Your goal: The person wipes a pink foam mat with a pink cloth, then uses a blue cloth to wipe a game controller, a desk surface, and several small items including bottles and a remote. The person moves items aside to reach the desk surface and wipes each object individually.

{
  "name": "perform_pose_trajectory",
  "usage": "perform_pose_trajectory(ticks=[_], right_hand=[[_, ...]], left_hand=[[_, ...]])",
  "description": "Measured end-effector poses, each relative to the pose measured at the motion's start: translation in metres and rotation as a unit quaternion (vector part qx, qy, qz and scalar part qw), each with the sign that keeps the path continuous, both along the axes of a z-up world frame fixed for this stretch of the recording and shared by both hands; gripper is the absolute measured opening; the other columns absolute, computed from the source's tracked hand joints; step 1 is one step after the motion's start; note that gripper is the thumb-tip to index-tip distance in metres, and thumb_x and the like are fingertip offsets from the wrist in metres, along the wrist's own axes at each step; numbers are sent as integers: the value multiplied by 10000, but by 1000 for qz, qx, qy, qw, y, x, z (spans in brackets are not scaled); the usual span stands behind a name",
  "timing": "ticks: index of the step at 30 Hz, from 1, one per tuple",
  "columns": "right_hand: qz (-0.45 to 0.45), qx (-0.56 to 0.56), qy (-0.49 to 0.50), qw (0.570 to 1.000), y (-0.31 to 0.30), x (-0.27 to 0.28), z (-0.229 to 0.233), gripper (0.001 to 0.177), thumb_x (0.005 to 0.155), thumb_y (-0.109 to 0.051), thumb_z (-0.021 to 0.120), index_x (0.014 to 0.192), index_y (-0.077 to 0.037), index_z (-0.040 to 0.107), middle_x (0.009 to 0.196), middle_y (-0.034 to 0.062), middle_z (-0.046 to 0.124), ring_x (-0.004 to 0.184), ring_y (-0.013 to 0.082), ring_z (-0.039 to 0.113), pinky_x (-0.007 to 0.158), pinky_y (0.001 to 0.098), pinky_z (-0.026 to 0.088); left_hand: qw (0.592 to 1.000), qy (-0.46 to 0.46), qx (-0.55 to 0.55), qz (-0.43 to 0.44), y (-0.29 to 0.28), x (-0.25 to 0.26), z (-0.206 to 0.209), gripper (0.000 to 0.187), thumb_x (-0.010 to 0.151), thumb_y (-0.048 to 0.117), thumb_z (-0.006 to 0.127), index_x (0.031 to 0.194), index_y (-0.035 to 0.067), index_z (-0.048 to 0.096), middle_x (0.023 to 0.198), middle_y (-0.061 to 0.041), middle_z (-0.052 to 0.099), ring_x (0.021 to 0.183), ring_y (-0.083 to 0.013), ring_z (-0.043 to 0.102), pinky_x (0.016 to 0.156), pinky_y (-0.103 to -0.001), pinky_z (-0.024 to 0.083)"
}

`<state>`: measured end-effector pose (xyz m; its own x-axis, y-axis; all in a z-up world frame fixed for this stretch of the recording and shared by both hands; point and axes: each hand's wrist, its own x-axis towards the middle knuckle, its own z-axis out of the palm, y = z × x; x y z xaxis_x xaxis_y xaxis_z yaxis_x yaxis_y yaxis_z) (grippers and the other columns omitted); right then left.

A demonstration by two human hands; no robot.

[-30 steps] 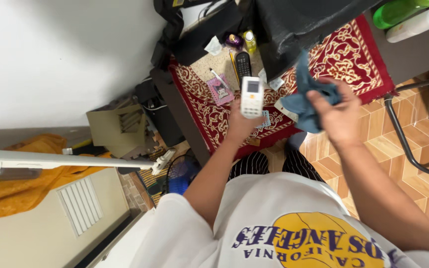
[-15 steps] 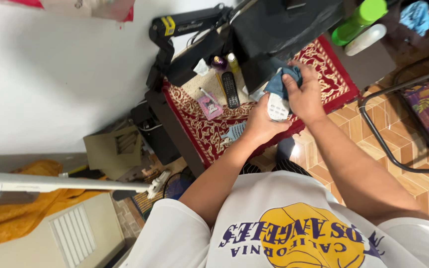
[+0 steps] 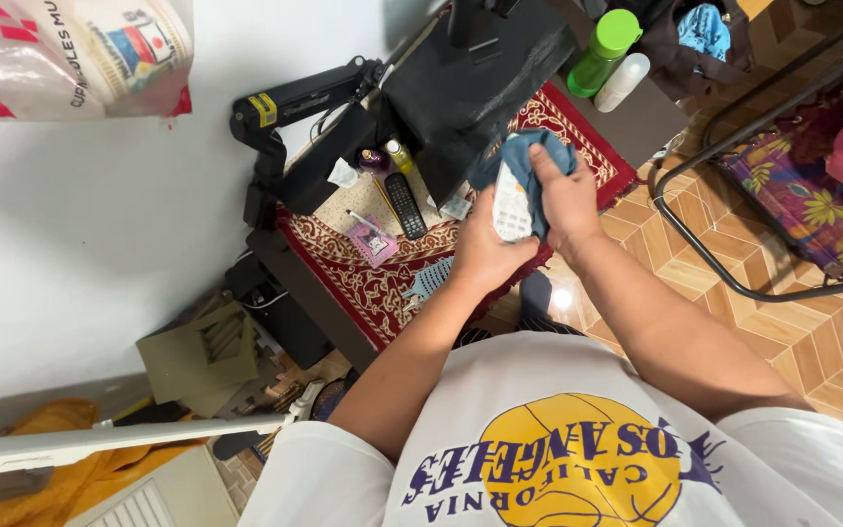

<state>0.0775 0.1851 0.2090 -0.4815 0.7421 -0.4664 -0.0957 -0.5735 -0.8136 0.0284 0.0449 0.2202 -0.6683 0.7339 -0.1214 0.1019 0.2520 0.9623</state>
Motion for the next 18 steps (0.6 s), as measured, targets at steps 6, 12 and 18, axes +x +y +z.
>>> perform_pose_trajectory(ticks=[6, 12, 18], right_hand=[[0, 88, -13, 996, -1, 11, 0, 362, 1006, -212, 849, 1249, 9, 696, 1117, 122, 807, 946, 198, 785, 870, 339, 653], [31, -181, 79, 980, 65, 20, 10, 438, 1003, -421, 683, 1238, -58, 751, 1202, 139, 814, 1089, 305, 776, 1036, 474, 622], [135, -202, 278, 929, 53, 43, 16, 458, 1085, -385, 640, 1406, -65, 701, 1451, 123, 738, 1384, 307, 683, 1321, 479, 492]], left_hand=[[1000, 10, 9, 4, 13, -1, 2, 827, 703, 138, 906, 1446, 35, 556, 1175, -117, 797, 1058, -236, 800, 925, -359, 636], [985, -137, 105, 11, 23, 16, -10, 766, 750, 136, 905, 1444, -3, 612, 1251, -147, 809, 1122, -240, 790, 983, -376, 643], [980, 146, 92, 95, 41, 16, 1, 985, 691, 127, 932, 1561, 15, 483, 1437, -213, 560, 1365, -375, 573, 1180, -496, 505]])
